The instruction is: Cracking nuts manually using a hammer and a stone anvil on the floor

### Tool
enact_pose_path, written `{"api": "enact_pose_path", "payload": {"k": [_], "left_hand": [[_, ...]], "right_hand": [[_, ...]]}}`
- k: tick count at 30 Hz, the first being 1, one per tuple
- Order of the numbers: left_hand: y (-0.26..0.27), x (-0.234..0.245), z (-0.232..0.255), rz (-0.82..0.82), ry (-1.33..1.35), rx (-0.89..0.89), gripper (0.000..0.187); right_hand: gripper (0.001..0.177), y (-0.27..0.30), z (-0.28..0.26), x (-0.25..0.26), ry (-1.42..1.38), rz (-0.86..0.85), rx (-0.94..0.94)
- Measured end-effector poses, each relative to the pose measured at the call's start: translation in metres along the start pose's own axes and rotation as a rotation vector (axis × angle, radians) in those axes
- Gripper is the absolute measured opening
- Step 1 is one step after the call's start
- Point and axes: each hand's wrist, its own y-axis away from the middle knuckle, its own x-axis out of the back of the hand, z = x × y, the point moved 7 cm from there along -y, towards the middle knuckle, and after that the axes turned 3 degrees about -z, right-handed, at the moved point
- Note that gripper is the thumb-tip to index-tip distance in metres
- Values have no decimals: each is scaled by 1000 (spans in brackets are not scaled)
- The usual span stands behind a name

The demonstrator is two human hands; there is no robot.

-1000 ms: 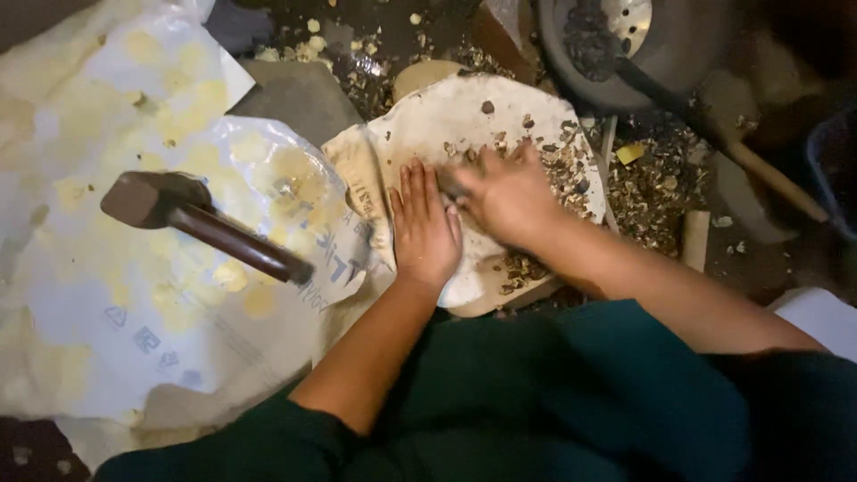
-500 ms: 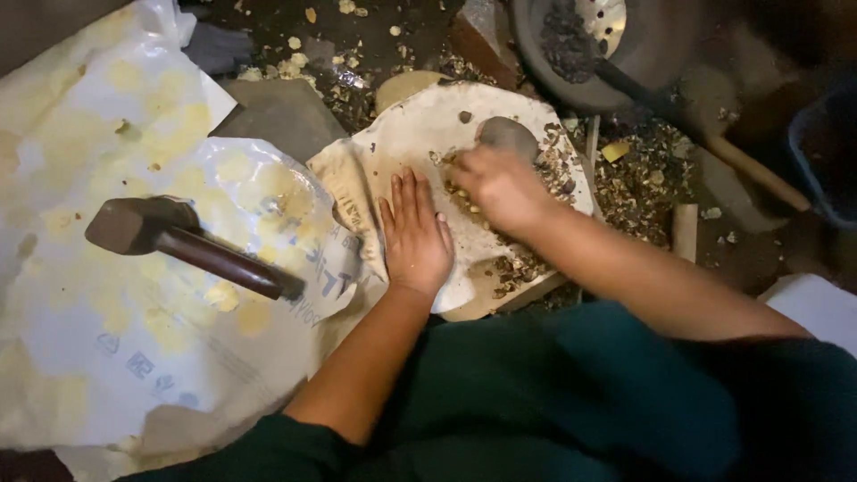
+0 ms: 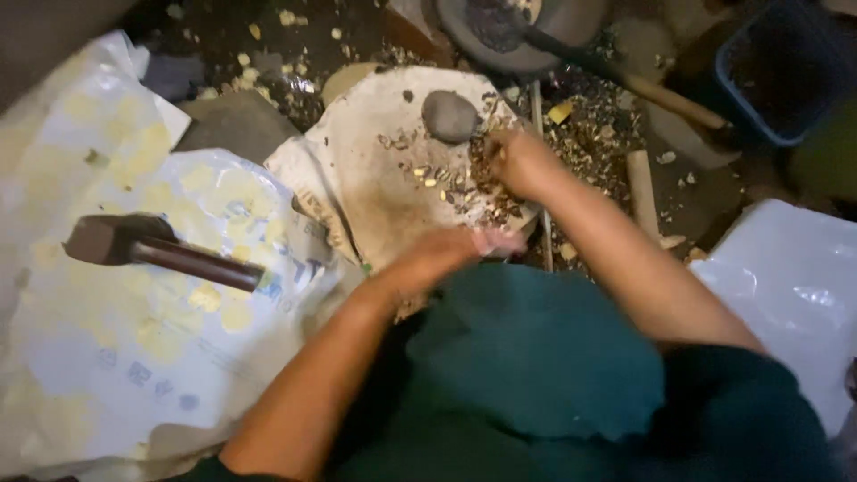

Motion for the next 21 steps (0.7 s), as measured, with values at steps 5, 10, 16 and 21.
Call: {"api": "enact_pose_path", "payload": {"k": [5,10,16,21], "left_hand": [[7,-10,-1,-43,99,131,24],[20,4,-21,-63,215,282,29],[46,30,-54,-52,392,457,37],[84,43,-79,-31,563,621,43]], "right_hand": [[14,32,-14,-46,-81,-45,28],[23,43,-42,-46,-10,-24,60],[26,35,-34,-30,-145,-103,-104],[25,11,-41,-18,-295,-36,-70]]}}
